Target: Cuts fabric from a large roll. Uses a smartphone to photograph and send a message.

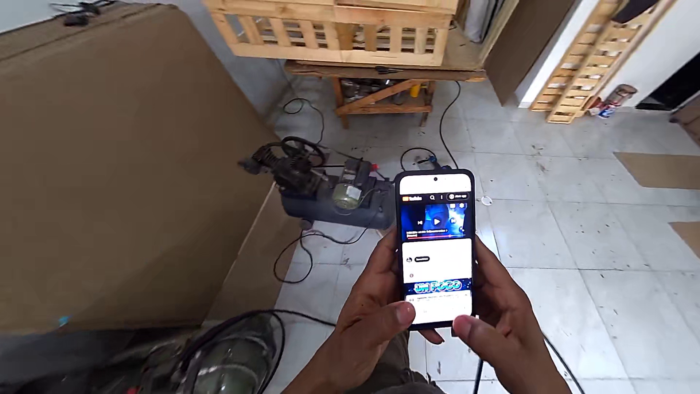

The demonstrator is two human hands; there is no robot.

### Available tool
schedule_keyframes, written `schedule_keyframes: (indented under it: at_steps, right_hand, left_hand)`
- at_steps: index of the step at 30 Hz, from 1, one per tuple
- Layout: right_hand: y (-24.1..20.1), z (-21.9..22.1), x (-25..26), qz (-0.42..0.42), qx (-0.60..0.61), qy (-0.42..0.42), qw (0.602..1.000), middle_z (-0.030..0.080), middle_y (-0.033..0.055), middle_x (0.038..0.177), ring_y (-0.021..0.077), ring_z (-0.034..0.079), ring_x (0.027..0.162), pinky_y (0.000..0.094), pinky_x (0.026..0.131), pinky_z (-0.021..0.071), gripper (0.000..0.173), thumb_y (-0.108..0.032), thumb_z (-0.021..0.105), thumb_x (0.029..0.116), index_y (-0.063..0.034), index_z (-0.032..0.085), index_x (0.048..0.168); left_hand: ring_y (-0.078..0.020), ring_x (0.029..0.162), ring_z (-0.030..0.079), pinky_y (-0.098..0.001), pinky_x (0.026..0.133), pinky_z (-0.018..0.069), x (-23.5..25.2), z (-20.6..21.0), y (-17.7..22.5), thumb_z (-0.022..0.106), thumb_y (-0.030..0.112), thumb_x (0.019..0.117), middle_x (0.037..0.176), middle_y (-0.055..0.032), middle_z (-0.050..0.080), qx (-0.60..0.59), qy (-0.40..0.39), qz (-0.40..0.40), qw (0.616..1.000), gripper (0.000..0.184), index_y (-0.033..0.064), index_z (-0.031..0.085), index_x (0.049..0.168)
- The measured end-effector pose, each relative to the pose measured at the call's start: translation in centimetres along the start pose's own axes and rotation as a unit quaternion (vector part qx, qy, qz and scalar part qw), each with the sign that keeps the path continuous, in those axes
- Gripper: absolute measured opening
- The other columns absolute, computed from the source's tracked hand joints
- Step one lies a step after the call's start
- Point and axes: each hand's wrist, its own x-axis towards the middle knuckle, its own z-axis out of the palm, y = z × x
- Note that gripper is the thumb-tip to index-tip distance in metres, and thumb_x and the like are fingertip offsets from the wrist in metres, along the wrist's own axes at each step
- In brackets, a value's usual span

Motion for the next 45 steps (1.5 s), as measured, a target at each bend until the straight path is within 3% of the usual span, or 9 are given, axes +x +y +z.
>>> schedule_keyframes:
  at_steps: [2,7,11,15,19,23,29,36,45]
  right_hand:
    - [-0.2,-2.3,2.7,0.004,-0.012,0.006,1.0,0.063,0.021,0.13,0.0278,0.07,0.103,0.0405,0.078,0.0635,0.082,-0.028,0.063,0.0968,-0.0055,0.019,0.162]
    - [-0.5,-6.9,8.9,0.003,-0.036,0.02,0.999,0.063,0.0196,0.129,0.0278,0.07,0.104,0.041,0.08,0.0633,0.079,-0.018,0.06,0.0959,-0.0132,0.02,0.163]
    - [-0.4,-9.4,11.7,0.004,-0.034,0.059,0.998,0.064,0.0182,0.128,0.0297,0.07,0.106,0.0442,0.085,0.0634,0.084,-0.01,0.065,0.0906,-0.0186,0.023,0.163]
    - [-0.4,-11.6,13.6,-0.01,-0.04,0.087,0.995,0.065,0.0164,0.127,0.0276,0.071,0.104,0.0409,0.082,0.0642,0.087,-0.014,0.073,0.09,-0.0211,0.025,0.163]
    - [-0.8,-13.8,15.5,-0.026,-0.037,0.1,0.994,0.065,0.0189,0.126,0.0303,0.071,0.104,0.0433,0.084,0.0652,0.086,-0.005,0.073,0.0884,-0.0127,0.027,0.161]
    - [-1.6,-17.2,17.2,-0.062,-0.067,0.05,0.995,0.065,0.0195,0.129,0.0278,0.07,0.107,0.0416,0.087,0.063,0.079,-0.022,0.067,0.0944,-0.0028,0.027,0.16]
    - [-3.4,-20.6,20.3,-0.123,-0.124,0.017,0.984,0.065,0.0197,0.128,0.0247,0.069,0.103,0.0382,0.077,0.0626,0.067,-0.029,0.055,0.1024,0.0117,0.033,0.151]
    - [-6.2,-21.8,23.5,-0.17,-0.141,-0.036,0.975,0.072,0.015,0.115,0.0222,0.072,0.098,0.0382,0.078,0.0624,0.061,-0.02,0.049,0.1039,0.0113,0.032,0.153]
    - [-8.4,-20.8,26.6,-0.214,-0.119,-0.076,0.967,0.072,0.0167,0.116,0.0229,0.072,0.098,0.0386,0.079,0.0635,0.064,-0.019,0.049,0.1047,0.012,0.026,0.155]
  left_hand:
    - [-0.0338,0.121,0.063,-0.045,0.075,0.0646,3.8,-1.5,-0.5,0.057,0.012,0.0991,0.147,-0.0191,0.05,-0.019,-0.011,-0.006,1.0,0.072,0.0192,0.021,0.161]
    - [-0.0348,0.118,0.064,-0.0464,0.074,0.0646,11.5,-4.4,-1.1,0.055,0.002,0.0931,0.147,-0.0189,0.05,-0.009,-0.02,-0.017,1.0,0.08,0.0219,0.02,0.162]
    - [-0.0347,0.117,0.065,-0.0474,0.073,0.0647,16.2,-5.6,-1.8,0.056,-0.002,0.089,0.144,-0.0184,0.052,0.003,-0.031,-0.032,0.999,0.085,0.023,0.019,0.162]
    - [-0.0319,0.118,0.065,-0.0461,0.076,0.0648,19.6,-5.7,-2.7,0.058,-0.003,0.0875,0.143,-0.0171,0.053,0.026,-0.033,-0.035,0.998,0.089,0.0232,0.018,0.162]
    - [-0.0313,0.12,0.063,-0.0444,0.08,0.0641,22.2,-5.3,-3.7,0.059,-0.002,0.0876,0.144,-0.0172,0.051,0.046,-0.037,-0.006,0.998,0.089,0.0213,0.016,0.162]
    - [-0.0349,0.122,0.062,-0.0462,0.074,0.0648,24.2,-4.7,-4.1,0.064,0.004,0.0905,0.148,-0.0175,0.049,0.043,-0.043,0.017,0.998,0.089,0.0204,0.014,0.162]
    - [-0.037,0.125,0.06,-0.0489,0.074,0.064,26.2,-3.8,-4.1,0.062,0.006,0.0928,0.149,-0.0179,0.049,0.061,-0.065,0.068,0.994,0.086,0.0111,0.008,0.16]
    - [-0.0352,0.121,0.063,-0.0456,0.072,0.0642,28.8,-3.0,-1.7,0.058,0.004,0.0937,0.147,-0.0183,0.051,0.112,-0.073,0.117,0.984,0.08,0.0119,0.014,0.16]
    - [-0.033,0.121,0.063,-0.0433,0.072,0.0644,30.4,-2.2,1.6,0.055,0.001,0.0928,0.146,-0.0182,0.052,0.164,-0.087,0.168,0.968,0.079,0.0119,0.015,0.16]
